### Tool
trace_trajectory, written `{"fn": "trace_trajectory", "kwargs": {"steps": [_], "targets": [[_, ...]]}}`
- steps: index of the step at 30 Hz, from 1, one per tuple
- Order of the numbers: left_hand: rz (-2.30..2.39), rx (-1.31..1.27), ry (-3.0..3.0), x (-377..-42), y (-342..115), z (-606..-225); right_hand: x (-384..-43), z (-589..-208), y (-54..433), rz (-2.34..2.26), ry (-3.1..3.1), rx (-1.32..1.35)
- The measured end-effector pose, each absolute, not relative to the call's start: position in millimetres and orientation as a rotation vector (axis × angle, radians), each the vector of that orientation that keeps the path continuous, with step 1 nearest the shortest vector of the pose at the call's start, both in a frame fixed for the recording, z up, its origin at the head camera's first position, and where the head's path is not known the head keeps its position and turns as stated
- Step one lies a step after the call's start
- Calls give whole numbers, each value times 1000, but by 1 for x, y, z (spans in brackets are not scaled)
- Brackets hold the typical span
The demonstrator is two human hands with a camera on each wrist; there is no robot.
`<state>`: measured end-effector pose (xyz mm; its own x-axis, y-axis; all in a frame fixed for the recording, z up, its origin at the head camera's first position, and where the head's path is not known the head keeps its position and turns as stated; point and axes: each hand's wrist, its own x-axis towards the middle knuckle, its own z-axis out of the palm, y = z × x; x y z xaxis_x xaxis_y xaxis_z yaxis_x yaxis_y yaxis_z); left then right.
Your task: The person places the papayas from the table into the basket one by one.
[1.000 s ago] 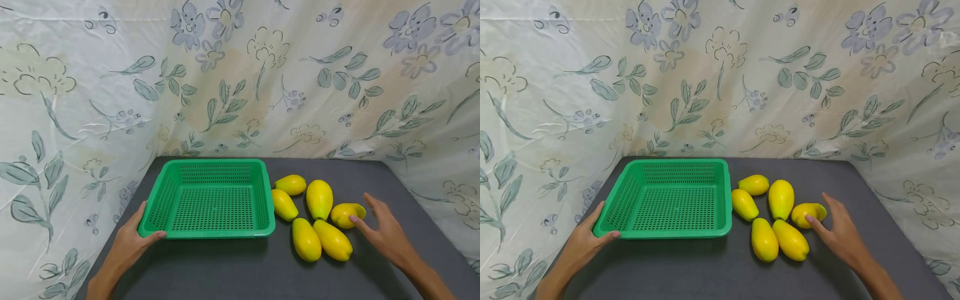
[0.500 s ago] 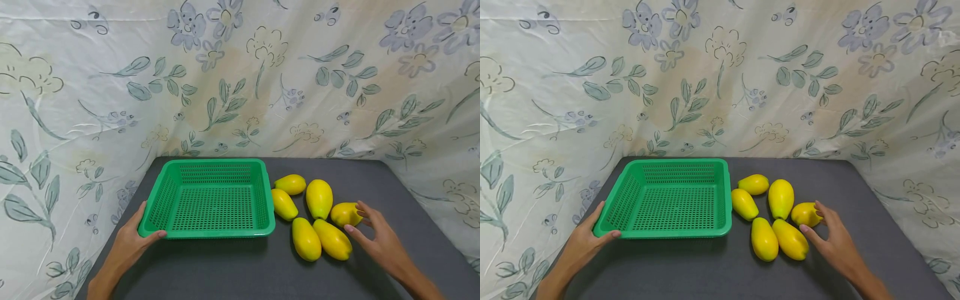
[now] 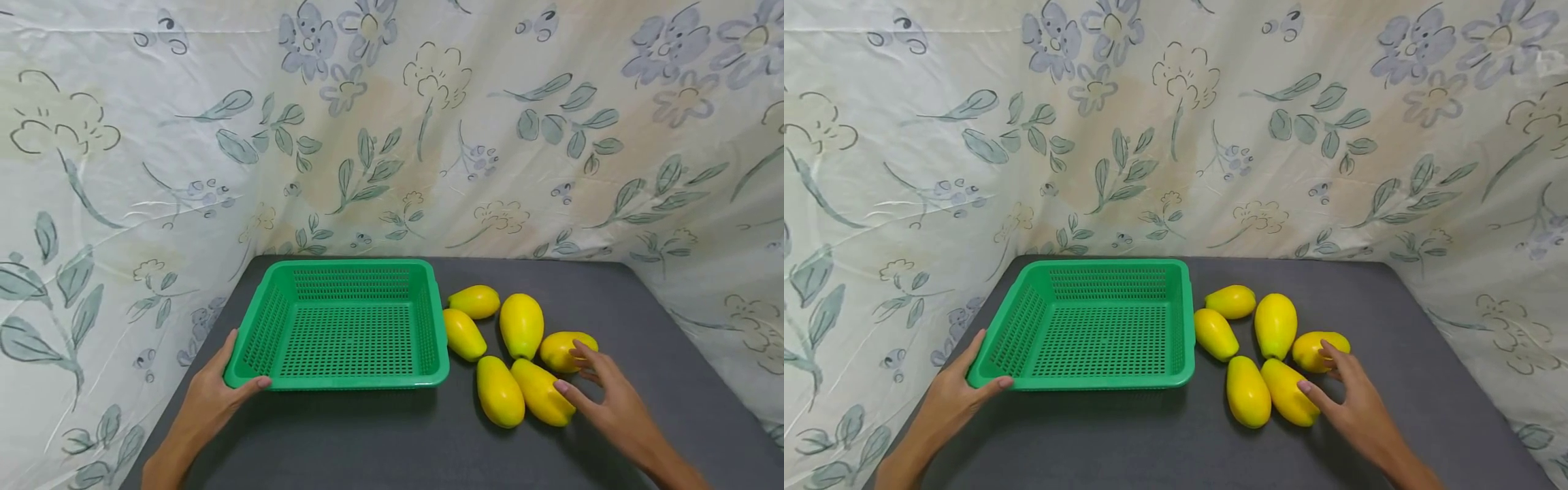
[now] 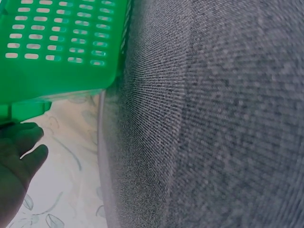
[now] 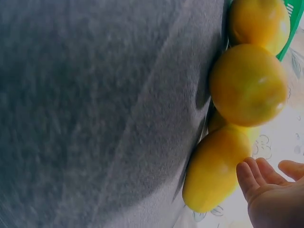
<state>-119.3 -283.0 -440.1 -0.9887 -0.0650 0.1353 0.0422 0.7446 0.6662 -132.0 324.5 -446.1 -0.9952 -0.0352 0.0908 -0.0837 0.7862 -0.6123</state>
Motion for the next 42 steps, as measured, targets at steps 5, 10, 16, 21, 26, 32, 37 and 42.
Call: {"fn": "trace_trajectory", "kwargs": {"steps": [5,10,16,21,26,32,37,42], "targets": [[-1078,26,-2796,-119,-284,-441,-131,-449,319,1004,-2926,123],[-1083,39,-2796,-118,-285,-442,-131,-452,315,953,-2929,184],[-1091,42,-2796,-118,-285,-443,-130,-458,309,956,-2964,195],[-1091,48,-2808,-118,-286,-443,-131,-462,307,937,-2985,198],[-1098,36,-2814,-119,-286,-443,-129,-465,307,926,-2979,226],[-1097,39,-2806,-119,-286,-444,-130,-467,307,880,-2983,232],[-1101,40,-2804,-119,-286,-445,-131,-468,307,865,-2981,236],[-1124,27,-2808,-120,-286,-446,-130,-469,308,845,-2950,222]]}}
